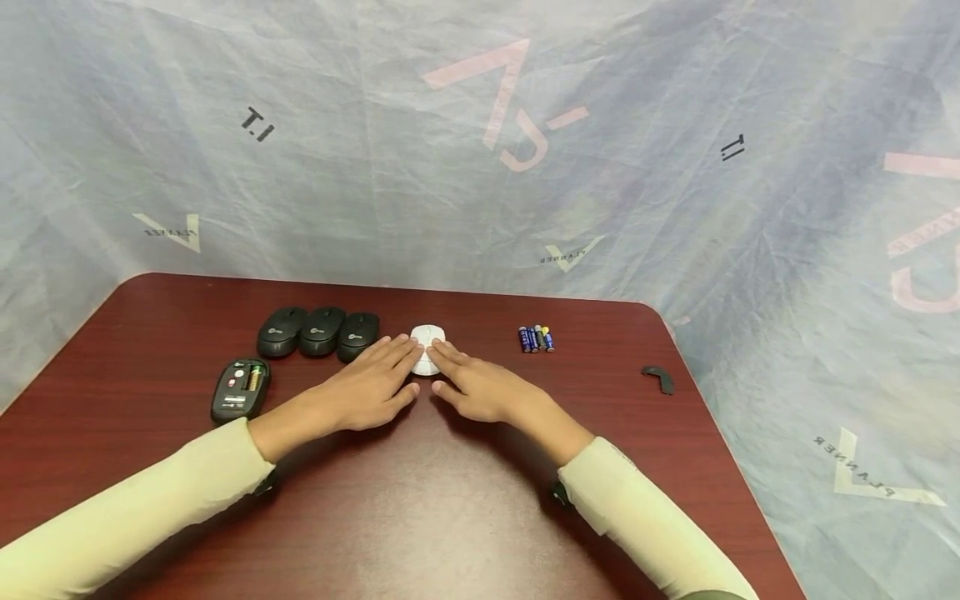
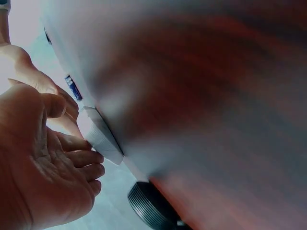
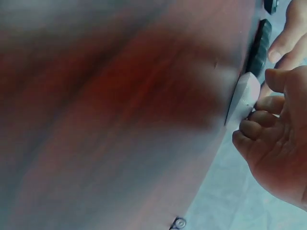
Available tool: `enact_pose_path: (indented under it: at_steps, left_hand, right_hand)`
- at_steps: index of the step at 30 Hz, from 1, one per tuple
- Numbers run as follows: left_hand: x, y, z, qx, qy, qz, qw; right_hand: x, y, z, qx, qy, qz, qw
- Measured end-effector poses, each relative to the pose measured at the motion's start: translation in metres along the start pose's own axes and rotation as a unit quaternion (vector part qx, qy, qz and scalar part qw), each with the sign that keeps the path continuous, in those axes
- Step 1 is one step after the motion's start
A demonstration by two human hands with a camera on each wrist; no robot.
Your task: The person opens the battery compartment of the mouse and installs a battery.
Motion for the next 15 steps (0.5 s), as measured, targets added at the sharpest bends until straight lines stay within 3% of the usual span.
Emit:
enact_pose_path:
  at_steps: [11,15]
  left_hand:
    - [-0.010,0.022,0.004,-0.016,-0.005,-0.015,0.9997]
    - [-0.010,0.022,0.008,-0.006,0.005,-0.048,0.9988]
  right_hand:
    - [0.001,0.005,-0.027,-0.015,0.003,-0.015,0.9998]
    - [0.005,0.007,-0.029,-0.019,0.021,-0.022,0.9994]
Point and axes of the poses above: each hand's wrist, its own z-axis towards the middle knuckle, its own x-axis out of the back of the hand, y = z × x, the point moved 8 cm from there along z, towards the middle knuckle, and after that the axes turned 5 degrees about x, right-handed, at the moved point
